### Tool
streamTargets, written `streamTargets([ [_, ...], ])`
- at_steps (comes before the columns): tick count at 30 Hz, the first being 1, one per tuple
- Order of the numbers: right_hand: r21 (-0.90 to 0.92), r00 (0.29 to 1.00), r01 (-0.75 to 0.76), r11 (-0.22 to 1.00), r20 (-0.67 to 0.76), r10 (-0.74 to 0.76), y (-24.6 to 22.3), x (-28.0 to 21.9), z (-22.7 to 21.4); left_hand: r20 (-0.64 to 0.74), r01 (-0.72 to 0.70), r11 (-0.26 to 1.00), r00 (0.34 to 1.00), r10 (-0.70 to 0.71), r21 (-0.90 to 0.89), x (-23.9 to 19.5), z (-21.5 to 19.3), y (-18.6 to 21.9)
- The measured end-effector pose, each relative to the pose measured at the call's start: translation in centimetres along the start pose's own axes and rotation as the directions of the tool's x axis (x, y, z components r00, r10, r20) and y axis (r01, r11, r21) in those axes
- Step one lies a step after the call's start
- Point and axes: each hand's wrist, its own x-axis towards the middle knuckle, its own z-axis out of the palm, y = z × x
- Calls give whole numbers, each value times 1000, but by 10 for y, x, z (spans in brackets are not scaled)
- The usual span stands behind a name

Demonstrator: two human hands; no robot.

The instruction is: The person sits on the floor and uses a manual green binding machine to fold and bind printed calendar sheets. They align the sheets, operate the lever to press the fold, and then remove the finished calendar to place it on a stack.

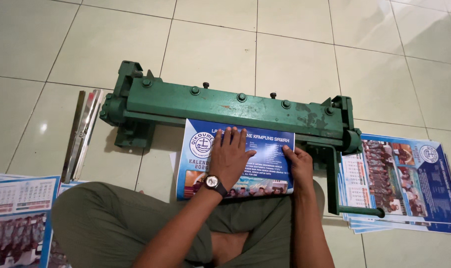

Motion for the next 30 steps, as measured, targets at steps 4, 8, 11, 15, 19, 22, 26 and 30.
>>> streamTargets([
  [4,-442,937,181,879,-195,-291,17,-9,-34,13,3,1000,1000,-3,17,1,-4,0],
  [8,-585,449,355,729,-578,-682,-15,-75,-49,121,23,998,992,-30,54,5,-6,0],
  [11,-710,99,117,695,-688,-719,35,-75,-132,195,29,992,979,-54,125,3,-9,2],
  [15,424,736,426,800,-676,-34,71,-54,-199,153,29,988,987,-53,153,4,-7,3],
  [19,855,848,413,312,-487,212,44,-52,-185,164,42,986,984,-69,163,8,-14,6],
  [22,919,942,321,230,-334,22,56,-45,-202,205,53,987,975,-84,153,7,-15,9],
  [26,888,946,323,327,-291,-145,45,-48,-210,248,79,974,960,-132,213,5,-8,12],
  [30,860,950,311,403,-281,-134,24,-55,-205,216,107,978,966,-145,180,7,-9,14],
])
